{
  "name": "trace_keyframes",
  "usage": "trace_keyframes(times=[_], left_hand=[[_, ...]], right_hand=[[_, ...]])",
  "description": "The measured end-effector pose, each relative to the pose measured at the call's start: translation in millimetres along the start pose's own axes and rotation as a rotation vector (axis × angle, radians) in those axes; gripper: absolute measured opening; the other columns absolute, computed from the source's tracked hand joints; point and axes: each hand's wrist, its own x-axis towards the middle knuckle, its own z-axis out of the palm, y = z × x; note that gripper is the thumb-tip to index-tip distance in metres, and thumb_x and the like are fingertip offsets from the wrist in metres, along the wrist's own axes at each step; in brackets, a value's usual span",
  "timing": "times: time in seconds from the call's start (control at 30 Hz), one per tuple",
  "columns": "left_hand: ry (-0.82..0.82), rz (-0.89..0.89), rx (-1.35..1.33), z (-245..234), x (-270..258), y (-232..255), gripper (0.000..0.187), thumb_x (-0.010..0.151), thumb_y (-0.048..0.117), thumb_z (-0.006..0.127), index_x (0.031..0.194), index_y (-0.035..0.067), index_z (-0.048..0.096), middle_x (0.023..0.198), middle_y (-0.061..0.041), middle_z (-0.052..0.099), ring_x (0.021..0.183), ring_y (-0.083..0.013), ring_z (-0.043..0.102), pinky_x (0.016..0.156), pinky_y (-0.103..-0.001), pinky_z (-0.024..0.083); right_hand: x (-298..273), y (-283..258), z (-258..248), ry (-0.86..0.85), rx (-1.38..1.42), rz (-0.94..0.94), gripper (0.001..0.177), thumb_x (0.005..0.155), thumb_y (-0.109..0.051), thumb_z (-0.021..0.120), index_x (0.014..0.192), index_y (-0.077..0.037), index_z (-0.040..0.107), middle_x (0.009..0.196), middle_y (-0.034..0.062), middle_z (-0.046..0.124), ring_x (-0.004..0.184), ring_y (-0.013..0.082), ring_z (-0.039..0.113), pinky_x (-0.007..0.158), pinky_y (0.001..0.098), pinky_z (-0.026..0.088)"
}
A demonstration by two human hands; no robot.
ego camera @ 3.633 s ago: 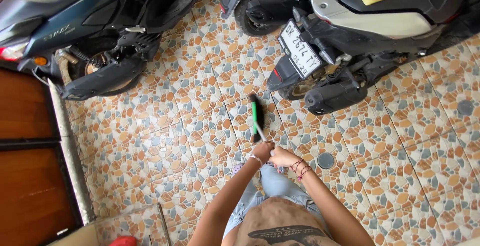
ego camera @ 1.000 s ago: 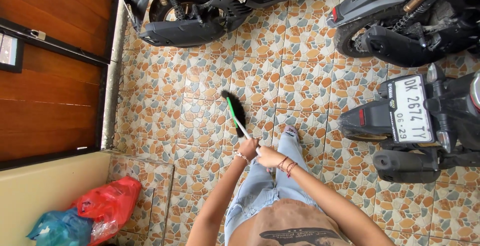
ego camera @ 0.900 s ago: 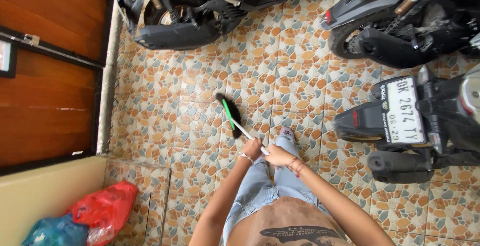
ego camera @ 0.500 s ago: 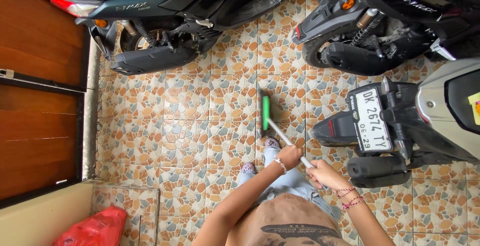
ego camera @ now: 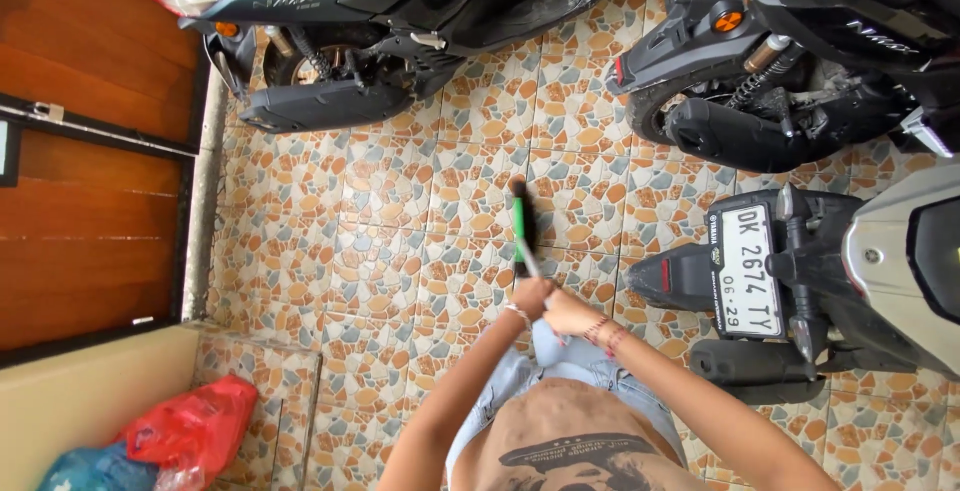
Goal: The person sweeps a tiled floor with a green broom in a garage area. They move around two parked motorcycles, sweeping along walls and between the vehicles.
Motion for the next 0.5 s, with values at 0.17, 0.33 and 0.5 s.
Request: trace_keyframes(times=[0.17,0.33,0.5], left_hand=[[-0.037,-0.216,0.082,-12,-20,-59,0.019,0.079,0.020,0.073,0.091,0.008,0.068,0.088,-0.014,0.076,0.081,-0.0311,0.078,0.067,-0.039,0.064],[-0.080,-0.222,0.243,-1,-17,-57,0.039,0.080,0.025,0.074,0.104,-0.001,0.060,0.106,-0.032,0.068,0.081,-0.0400,0.075,0.063,-0.045,0.063],[0.101,0.076,0.354,4,8,-3,0.019,0.082,0.013,0.065,0.090,0.000,0.076,0.083,-0.030,0.069,0.067,-0.0350,0.075,0.055,-0.038,0.061]], right_hand=[[84,25,38,-0.123,0.245,-0.078,0.017,0.082,-0.007,0.066,0.084,0.005,0.054,0.059,0.0207,0.066,0.040,0.0282,0.066,0.028,0.0390,0.051],[67,42,30,-0.108,0.354,-0.036,0.014,0.084,-0.010,0.068,0.079,0.004,0.069,0.048,0.0128,0.061,0.032,0.0217,0.061,0.022,0.0315,0.042],[-56,21,-42,-0.036,0.743,0.121,0.038,0.087,-0.002,0.059,0.118,0.017,0.065,0.065,0.0064,0.046,0.050,0.0108,0.048,0.030,0.0201,0.040]])
